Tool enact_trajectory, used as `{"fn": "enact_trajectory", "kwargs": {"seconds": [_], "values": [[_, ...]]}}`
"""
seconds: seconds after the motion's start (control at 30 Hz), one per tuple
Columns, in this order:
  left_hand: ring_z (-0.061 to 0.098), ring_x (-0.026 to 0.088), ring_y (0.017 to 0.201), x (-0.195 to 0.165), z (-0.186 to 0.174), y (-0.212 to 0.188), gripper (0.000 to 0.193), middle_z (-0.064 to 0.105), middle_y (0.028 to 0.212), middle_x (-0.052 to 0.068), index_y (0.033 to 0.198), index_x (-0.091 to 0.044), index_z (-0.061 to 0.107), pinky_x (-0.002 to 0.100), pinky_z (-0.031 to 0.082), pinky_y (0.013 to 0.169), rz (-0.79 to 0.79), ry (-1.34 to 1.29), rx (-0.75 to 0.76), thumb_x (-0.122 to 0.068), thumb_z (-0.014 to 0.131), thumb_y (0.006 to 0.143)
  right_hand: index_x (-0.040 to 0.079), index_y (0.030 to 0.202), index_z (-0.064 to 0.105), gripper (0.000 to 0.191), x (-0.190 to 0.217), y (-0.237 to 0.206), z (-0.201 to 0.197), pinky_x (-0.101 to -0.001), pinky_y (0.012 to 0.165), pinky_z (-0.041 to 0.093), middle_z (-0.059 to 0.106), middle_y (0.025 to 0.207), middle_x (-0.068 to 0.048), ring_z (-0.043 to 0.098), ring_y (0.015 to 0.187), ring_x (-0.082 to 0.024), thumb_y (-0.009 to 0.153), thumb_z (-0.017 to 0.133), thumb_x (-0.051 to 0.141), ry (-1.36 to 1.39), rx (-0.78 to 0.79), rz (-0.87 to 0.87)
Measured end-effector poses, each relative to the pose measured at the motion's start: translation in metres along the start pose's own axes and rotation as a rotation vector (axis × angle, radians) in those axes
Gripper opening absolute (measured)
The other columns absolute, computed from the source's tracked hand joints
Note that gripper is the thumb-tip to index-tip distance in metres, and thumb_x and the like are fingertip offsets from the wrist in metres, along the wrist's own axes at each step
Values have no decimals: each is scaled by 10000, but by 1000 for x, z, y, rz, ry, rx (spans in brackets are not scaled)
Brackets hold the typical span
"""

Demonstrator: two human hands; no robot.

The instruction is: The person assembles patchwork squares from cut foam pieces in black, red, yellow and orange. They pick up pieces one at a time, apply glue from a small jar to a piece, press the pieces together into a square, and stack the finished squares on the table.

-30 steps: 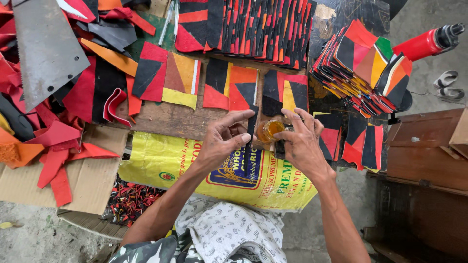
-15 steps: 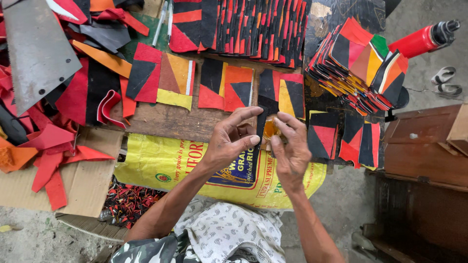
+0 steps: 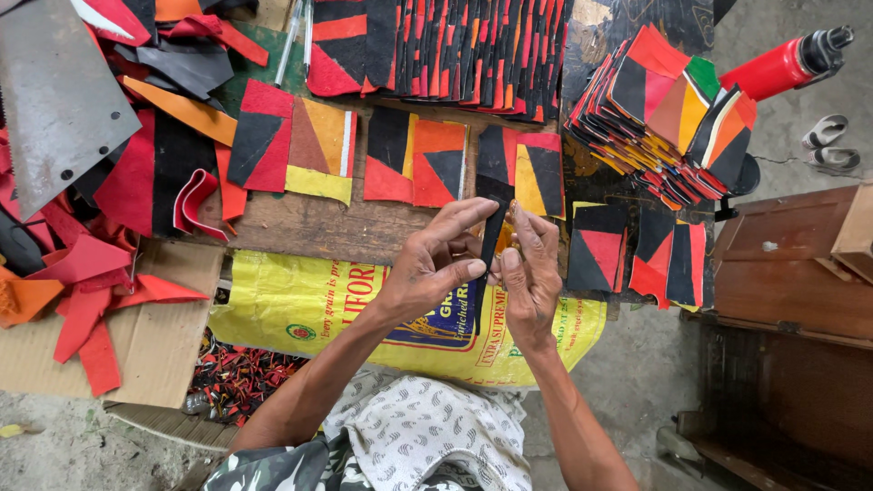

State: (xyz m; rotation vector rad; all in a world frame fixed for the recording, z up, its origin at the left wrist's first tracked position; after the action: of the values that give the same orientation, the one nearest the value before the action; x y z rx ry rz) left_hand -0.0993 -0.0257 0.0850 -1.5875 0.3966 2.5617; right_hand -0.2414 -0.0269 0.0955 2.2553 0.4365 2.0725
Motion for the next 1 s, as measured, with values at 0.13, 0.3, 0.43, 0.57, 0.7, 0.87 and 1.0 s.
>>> {"fn": "enact_trajectory", "kwargs": {"seconds": [0.13, 0.3, 0.43, 0.57, 0.7, 0.87, 1.0], "values": [[583, 76, 924, 0, 1, 0, 655, 441, 1518, 87, 1529, 22, 482, 250, 549, 842, -1, 79, -10, 25, 723, 920, 58, 1547, 501, 436, 3, 0, -2, -228, 765, 482, 461, 1376, -47, 475, 942, -64, 1113, 463, 85, -113, 7, -57], [551, 59, 945, -1, 5, -2, 695, 418, 1518, 57, 1564, -2, 441, 235, 534, 878, -9, 67, 44, 24, 704, 921, 42, 1527, 477, 452, 4, 1, -2, -221, 738, 500, 464, 1373, -65, 476, 1053, -98, 1084, 450, 128, -152, 14, -52], [550, 56, 958, -3, 2, 0, 699, 407, 1532, 47, 1561, -1, 421, 234, 536, 887, 0, 71, 20, 1, 710, 925, 32, 1485, 552, 423, 21, -4, 0, -317, 984, 494, 519, 1385, -109, 489, 1220, -204, 1105, 470, 198, -375, -1, -229], [513, 62, 914, -5, 2, 0, 717, 416, 1518, 54, 1565, 20, 421, 233, 513, 842, 1, 90, 38, -33, 738, 924, 10, 1472, 553, 451, 25, -3, 0, -388, 1109, 400, 550, 1382, -140, 502, 1243, -262, 1091, 459, 233, -459, -13, -254], [519, 63, 958, -5, 7, 0, 751, 388, 1525, 49, 1596, 29, 375, 239, 517, 905, -12, 27, 96, -78, 739, 948, 7, 1477, 548, 461, 25, 7, -3, -395, 1113, 383, 558, 1379, -148, 496, 1227, -261, 1088, 462, 239, -485, -22, -237], [520, 63, 942, -5, 5, 1, 777, 390, 1527, 47, 1593, 31, 372, 233, 518, 884, -12, 57, 84, -119, 756, 934, 20, 1476, 548, 450, 32, 6, 0, -415, 1118, 385, 552, 1393, -155, 484, 1248, -287, 1092, 482, 243, -566, -10, -278], [510, 62, 931, -5, 1, 3, 769, 395, 1523, 40, 1585, 18, 389, 224, 506, 853, 1, 66, 66, -131, 765, 930, 19, 1427, 593, 410, 41, 0, 4, -447, 1136, 369, 570, 1363, -148, 489, 1262, -315, 1086, 507, 230, -653, -5, -356]]}}
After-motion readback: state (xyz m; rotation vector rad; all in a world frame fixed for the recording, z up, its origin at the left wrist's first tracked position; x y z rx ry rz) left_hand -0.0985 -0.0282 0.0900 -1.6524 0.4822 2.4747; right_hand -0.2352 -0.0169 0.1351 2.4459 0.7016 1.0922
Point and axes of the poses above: each hand's wrist, its own y-axis towards the middle knuckle, its own z-axis out of the palm, x = y × z, the point moved 8 cm from there along y, towards the middle knuckle
